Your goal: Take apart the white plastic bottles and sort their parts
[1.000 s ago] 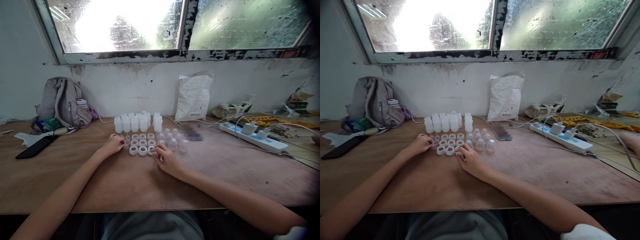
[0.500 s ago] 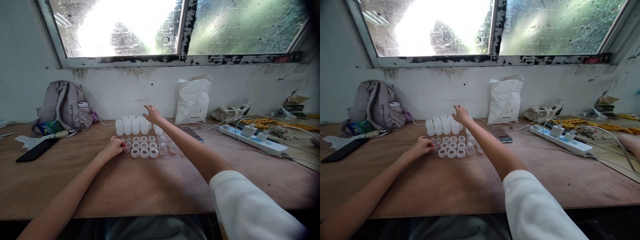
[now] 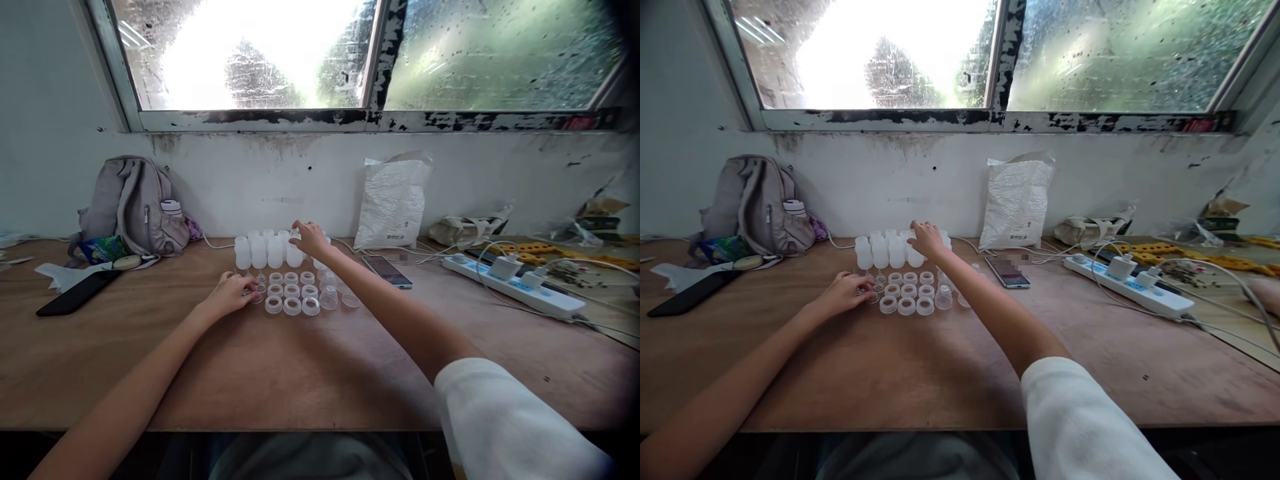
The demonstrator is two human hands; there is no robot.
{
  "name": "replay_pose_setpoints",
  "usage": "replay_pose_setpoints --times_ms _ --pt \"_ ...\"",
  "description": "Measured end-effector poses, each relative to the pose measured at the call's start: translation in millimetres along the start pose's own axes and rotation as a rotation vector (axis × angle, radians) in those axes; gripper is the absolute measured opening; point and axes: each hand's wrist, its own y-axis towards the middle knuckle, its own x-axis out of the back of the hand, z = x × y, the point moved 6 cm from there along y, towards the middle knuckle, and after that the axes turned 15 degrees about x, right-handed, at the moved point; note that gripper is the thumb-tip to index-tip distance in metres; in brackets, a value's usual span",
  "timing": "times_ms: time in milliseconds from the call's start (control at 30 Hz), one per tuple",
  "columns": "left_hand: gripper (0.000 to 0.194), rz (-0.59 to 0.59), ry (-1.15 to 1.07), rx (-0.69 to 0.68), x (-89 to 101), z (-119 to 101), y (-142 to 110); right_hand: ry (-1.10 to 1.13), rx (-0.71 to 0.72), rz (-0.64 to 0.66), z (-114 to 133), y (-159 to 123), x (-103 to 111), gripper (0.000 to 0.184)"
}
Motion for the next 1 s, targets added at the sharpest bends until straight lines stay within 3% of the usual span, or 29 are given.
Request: replay_pose_setpoints --times_ms 167,267,400,467,533,633,800,867,933,1000 --pt "0.028 -0.293 -0.065 -0.054 24.0 -10.4 -6.6 0.156 0.099 -0.295 15.9 -29.6 45.4 0.030" --pt "0.035 -0.470 -0.173 -0.110 38.5 -26.3 -19.2 0.393 0.080 -0.413 29.3 -63.9 65.5 0.030" --pt "0.060 -0.480 -0.258 -0.148 33.6 -59.4 -36.6 0.868 0.044 -0.408 49.2 -112.6 62.1 0.030" --pt "0.057 -0.403 -0.269 -0.133 21.3 -73.1 -42.5 1.041 -0.001 -0.375 54.7 -132.0 51.7 0.029" --pt "0.047 -0.312 -0.266 -0.135 7.7 -82.0 -47.1 1.101 -0.074 -0.301 56.5 -146.0 38.8 0.029" --pt "0.041 -0.244 -0.162 -0.242 -5.1 -90.8 -53.7 1.072 -0.163 -0.018 61.4 -158.4 16.7 0.031" --pt "0.030 -0.316 0.084 -0.461 -3.7 -100.8 -62.8 1.168 -0.221 0.561 80.6 -176.9 -12.6 0.040" --pt "0.027 -0.358 0.149 -0.512 -0.1 -104.8 -65.8 1.260 -0.229 0.732 88.6 -184.6 -19.1 0.036" --pt "0.026 -0.382 0.186 -0.530 3.1 -107.2 -67.6 1.298 -0.246 0.781 91.6 -188.2 -22.5 0.029" --pt "0.025 -0.381 0.214 -0.551 4.7 -108.8 -68.9 1.261 -0.232 0.731 91.5 -187.3 -23.3 0.021"
